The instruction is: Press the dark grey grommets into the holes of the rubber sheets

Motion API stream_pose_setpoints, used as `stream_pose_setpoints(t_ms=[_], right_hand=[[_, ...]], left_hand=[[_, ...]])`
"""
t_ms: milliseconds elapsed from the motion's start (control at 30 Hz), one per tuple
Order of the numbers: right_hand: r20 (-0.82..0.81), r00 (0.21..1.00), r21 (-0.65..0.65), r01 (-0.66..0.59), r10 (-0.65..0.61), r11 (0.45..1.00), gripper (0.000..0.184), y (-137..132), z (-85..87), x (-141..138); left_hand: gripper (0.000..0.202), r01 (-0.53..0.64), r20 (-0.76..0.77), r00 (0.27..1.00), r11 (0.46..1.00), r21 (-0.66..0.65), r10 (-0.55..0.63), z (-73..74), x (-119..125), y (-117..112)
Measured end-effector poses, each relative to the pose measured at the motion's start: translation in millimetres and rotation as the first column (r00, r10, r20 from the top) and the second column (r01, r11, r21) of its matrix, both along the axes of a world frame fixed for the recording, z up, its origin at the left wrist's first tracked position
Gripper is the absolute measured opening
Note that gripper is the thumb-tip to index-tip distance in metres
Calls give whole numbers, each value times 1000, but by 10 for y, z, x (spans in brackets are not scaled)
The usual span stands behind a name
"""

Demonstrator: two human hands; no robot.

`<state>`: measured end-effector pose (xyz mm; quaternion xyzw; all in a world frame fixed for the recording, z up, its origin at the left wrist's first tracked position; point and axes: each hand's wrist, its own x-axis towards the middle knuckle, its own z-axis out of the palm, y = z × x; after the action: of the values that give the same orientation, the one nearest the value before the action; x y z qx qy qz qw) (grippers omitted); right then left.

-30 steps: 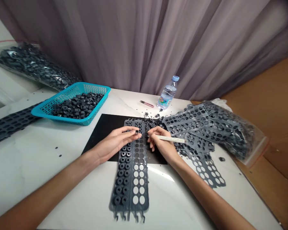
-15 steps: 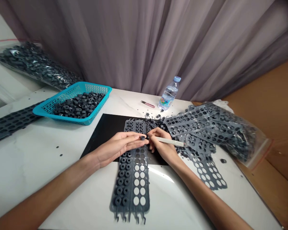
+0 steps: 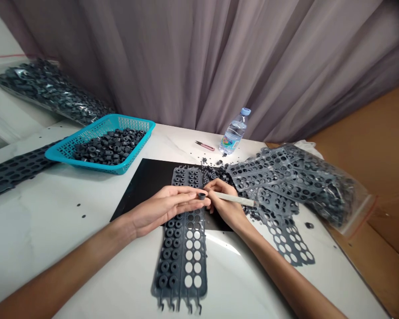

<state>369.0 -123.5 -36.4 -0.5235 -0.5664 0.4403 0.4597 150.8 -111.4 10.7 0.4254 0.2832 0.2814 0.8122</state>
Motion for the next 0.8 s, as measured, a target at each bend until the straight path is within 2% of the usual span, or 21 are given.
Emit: stream_pose_setpoints(t_ms=[367,467,533,600,667,733,800], right_hand=[[11,1000,37,13,-14,999,16,-23,21,-22],[-3,993,162,115,-116,980,17,-47,139,2],[-43,969,282,247,-245,927,16,-60,260,58],[-96,930,360,365,-355,858,16,-65,368,133],[-124,903,390,426,-411,817,17,-62,429,200],[-112,897,393,435,-428,810,17,-59,436,241],[-67,907,378,410,-417,830,18,-64,409,250]], left_hand=[[28,46,-25,999,998,38,-45,63,-2,-35],[33,28,-100,995,995,99,-18,23,-14,-5],[36,-23,-159,986,981,193,54,-56,20,77],[38,-80,-185,972,942,324,147,-147,124,210],[39,-104,-177,961,875,474,210,-207,301,375],[39,-93,-172,956,804,588,237,-204,510,535],[36,-69,-169,956,742,667,241,-146,680,655]])
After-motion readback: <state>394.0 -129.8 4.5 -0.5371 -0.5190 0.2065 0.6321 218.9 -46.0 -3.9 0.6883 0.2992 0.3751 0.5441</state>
